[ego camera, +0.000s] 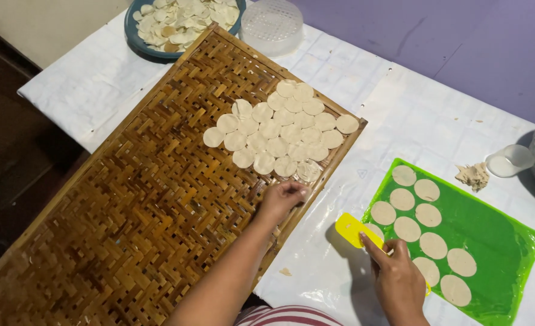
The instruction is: Using a plastic scraper to lift small round dough cutouts from a mat and neatly arrange them on a large wooden tray.
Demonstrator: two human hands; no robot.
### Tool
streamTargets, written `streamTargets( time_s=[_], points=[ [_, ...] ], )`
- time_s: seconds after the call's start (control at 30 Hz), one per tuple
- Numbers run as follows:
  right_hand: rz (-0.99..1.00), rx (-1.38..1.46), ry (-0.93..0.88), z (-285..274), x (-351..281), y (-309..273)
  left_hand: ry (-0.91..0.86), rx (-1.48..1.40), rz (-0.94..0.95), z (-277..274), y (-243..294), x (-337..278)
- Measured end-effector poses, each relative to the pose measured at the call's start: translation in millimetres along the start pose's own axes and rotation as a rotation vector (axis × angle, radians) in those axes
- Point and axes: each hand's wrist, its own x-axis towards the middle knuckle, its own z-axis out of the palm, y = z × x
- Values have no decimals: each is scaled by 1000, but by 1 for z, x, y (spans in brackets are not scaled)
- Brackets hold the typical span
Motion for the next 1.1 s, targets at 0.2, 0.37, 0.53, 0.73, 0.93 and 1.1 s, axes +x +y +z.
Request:
streamTargets(
  time_s=[0.2, 0.37, 0.53, 0.73, 0.93, 1.1],
  points=[
    [73, 24, 20, 20, -14, 24, 390, 427, 98, -85, 82, 4],
    [85, 34, 45, 27, -19, 33, 460, 654, 165, -158, 103, 38],
    [126, -1, 2, 31, -23, 36, 578, 741, 374, -218, 97, 84],
    [150, -35, -31, 34, -25, 40, 706, 538, 406, -252, 83, 132],
    [193, -17, -63, 39, -30, 45, 827, 475, 321, -247, 93, 138],
    [236, 14, -71, 41, -31, 46, 910, 499, 274, -251, 93, 143]
  ],
)
